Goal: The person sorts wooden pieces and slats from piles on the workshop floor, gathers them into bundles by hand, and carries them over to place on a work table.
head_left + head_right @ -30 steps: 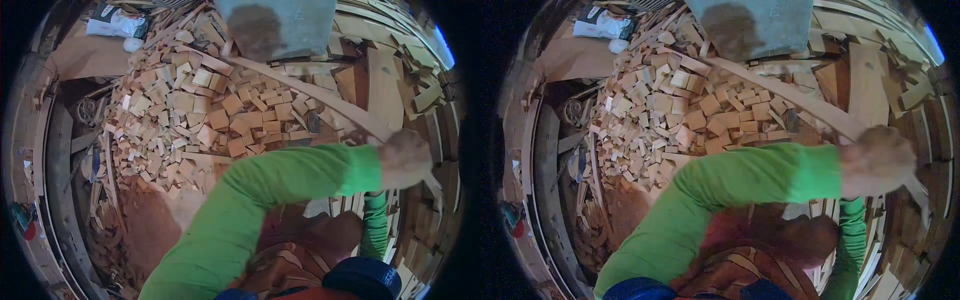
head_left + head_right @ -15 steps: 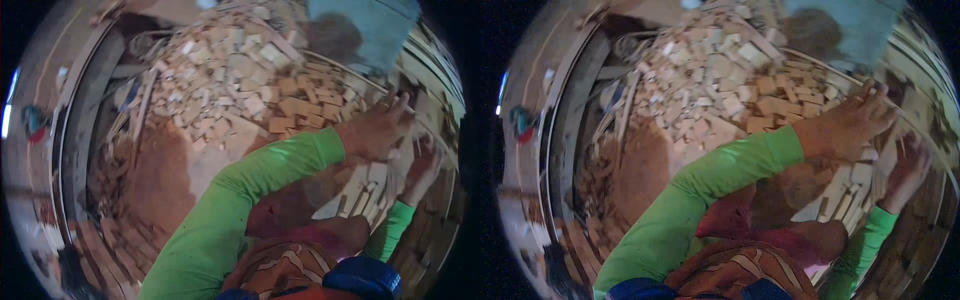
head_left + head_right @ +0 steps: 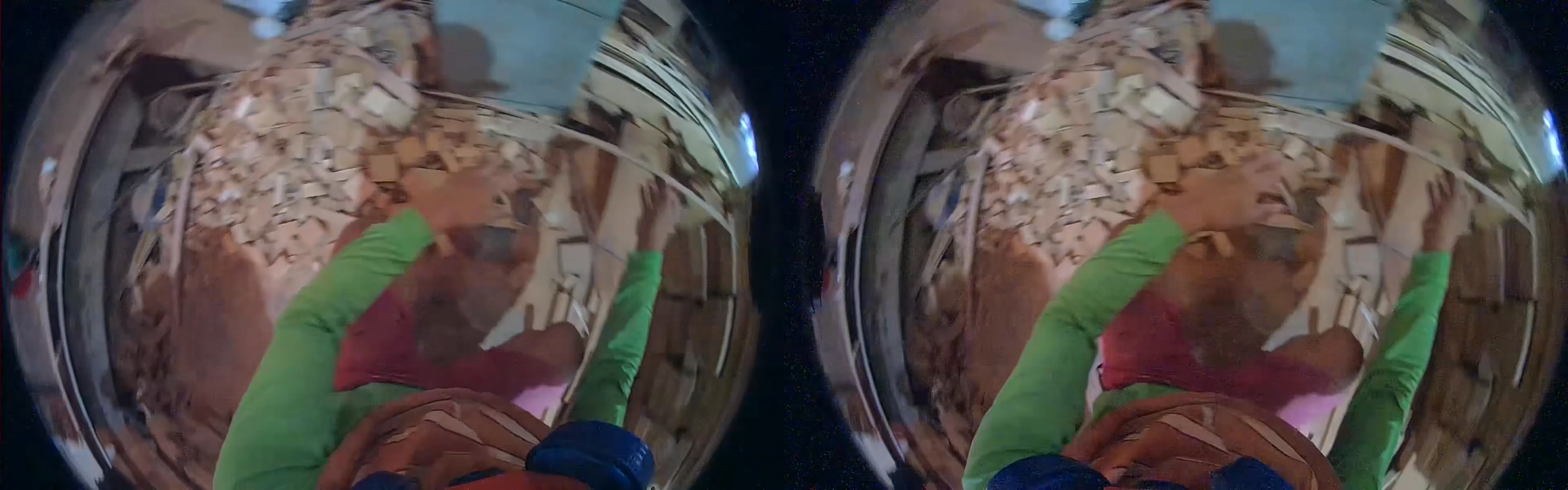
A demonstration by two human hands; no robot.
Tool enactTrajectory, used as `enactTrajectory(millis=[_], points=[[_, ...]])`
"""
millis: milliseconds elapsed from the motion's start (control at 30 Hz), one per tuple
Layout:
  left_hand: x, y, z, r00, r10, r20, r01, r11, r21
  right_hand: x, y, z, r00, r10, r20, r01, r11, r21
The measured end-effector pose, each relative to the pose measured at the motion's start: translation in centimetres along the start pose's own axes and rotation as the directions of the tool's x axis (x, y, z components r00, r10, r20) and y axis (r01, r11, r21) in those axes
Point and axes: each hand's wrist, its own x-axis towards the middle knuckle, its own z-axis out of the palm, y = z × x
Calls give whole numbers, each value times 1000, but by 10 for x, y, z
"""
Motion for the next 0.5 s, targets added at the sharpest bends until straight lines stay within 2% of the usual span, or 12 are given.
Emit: enactTrajectory(millis=[100, 133, 200, 267, 300, 333, 433, 500], points=[[-34, -10, -14, 996, -76, 52, 71, 993, 97, -4, -2, 3, 1000, 23, -16, -23, 999, 29], [-52, -17, -24, 993, -99, 71, 89, 988, 127, -11, -6, 16, 992, 94, -86, -92, 995, 22], [-87, -22, -58, 979, -200, 28, 198, 978, 58, -18, -3, 26, 961, 207, -186, -174, 969, 177], [-129, -21, -97, 930, -366, -43, 362, 929, -77, -25, -4, 44, 948, 299, -108, -277, 943, 184], [-157, -24, -111, 845, -530, -68, 519, 844, -134, -29, -5, 53, 937, 344, -69, -327, 927, 182], [-191, -33, -118, 792, -599, -118, 579, 798, -166, -26, 4, 57, 925, 379, -20, -369, 910, 190], [-300, -32, -129, 665, -719, -202, 736, 676, 18, -10, 21, 48, 924, 362, 125, -374, 922, 97], [-339, -13, -132, 485, -859, -166, 868, 496, -30, 16, 28, 43, 928, 333, 167, -340, 940, 13]])
